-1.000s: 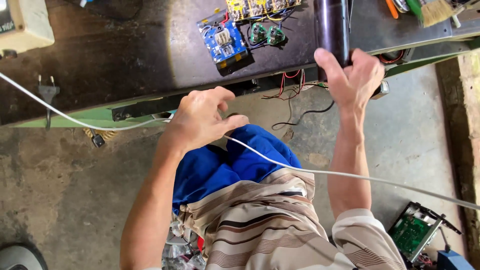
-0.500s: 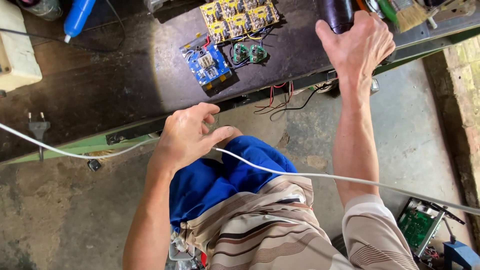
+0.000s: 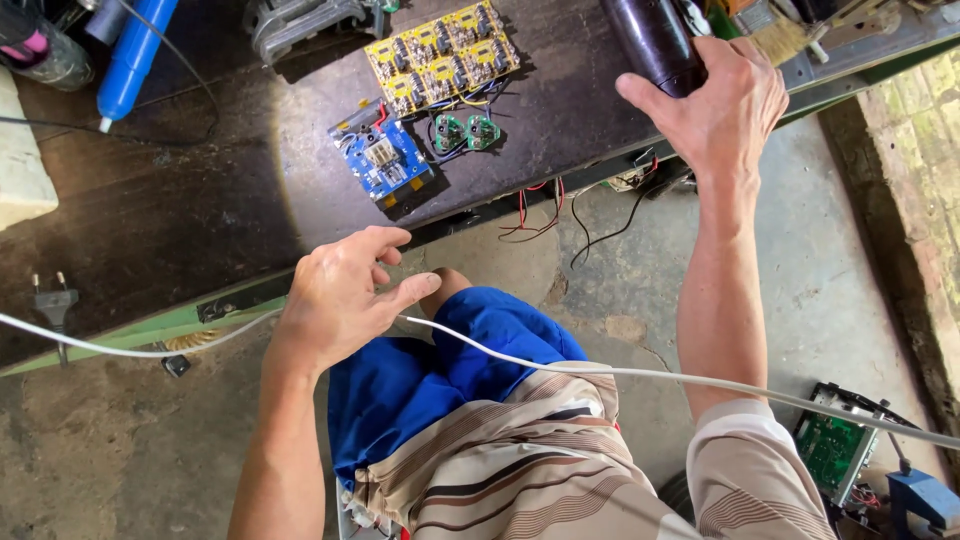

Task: A person is diagnosing and repairing a circuit board at a workbench using a multimeter and probes.

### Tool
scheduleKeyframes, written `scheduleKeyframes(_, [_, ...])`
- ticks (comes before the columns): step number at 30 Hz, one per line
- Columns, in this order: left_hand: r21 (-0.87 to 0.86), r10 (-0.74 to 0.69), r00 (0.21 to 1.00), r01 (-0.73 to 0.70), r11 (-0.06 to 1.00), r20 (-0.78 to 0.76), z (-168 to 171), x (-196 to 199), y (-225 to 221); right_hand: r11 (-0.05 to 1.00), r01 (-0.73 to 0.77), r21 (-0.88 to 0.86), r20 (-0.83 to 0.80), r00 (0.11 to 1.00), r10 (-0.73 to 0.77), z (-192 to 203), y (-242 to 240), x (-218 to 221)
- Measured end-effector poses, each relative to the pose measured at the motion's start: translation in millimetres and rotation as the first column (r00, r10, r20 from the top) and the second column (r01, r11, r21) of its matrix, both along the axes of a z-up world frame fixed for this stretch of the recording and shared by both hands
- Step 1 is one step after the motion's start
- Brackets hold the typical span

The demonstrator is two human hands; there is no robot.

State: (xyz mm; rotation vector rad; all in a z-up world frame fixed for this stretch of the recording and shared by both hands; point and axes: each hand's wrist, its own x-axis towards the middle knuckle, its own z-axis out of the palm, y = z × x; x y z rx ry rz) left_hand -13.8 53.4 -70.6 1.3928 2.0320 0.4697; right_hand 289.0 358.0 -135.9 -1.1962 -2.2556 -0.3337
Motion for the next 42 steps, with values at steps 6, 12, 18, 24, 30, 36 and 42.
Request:
scheduleKeyframes(6, [-0.061, 0.007, 1.0, -0.008, 0.998, -0.011, 2, -1, 0, 0.954, -0.283, -0.096, -0.413, 0.884, 0.22, 1, 26, 24])
scheduleKeyframes(12, [-0.147, 0.025, 1.0, -0.027, 0.989, -0.013, 10, 4, 6, 0.955, -0.169, -0.244, -0.247, 0.963, 0.107, -5, 41, 29])
scheduleKeyframes(18, [-0.15, 0.023, 0.999, -0.027, 0.988, -0.028, 11, 5, 7, 0.928, -0.299, -0.222, -0.302, 0.926, 0.226, -7, 35, 26])
scheduleKeyframes(24, [-0.176, 0.028, 0.999, -0.034, 0.984, -0.033, 16, 9, 7, 0.953, -0.23, -0.196, -0.216, 0.958, 0.187, -18, 43, 34])
scheduleKeyframes(30, [-0.163, 0.021, 0.999, -0.027, 0.986, -0.038, 14, 9, 6, 0.963, -0.159, -0.218, -0.066, 0.987, 0.148, -20, 56, 36])
scheduleKeyframes(36, [-0.118, 0.028, 0.999, -0.031, 0.992, -0.033, 11, 8, 2, 0.958, -0.037, -0.284, 0.131, 0.988, 0.077, -20, 56, 47])
scheduleKeyframes(42, [-0.116, 0.016, 0.999, -0.021, 0.993, -0.043, 12, 7, 4, 0.973, -0.077, -0.216, 0.12, 0.987, 0.105, -18, 51, 57])
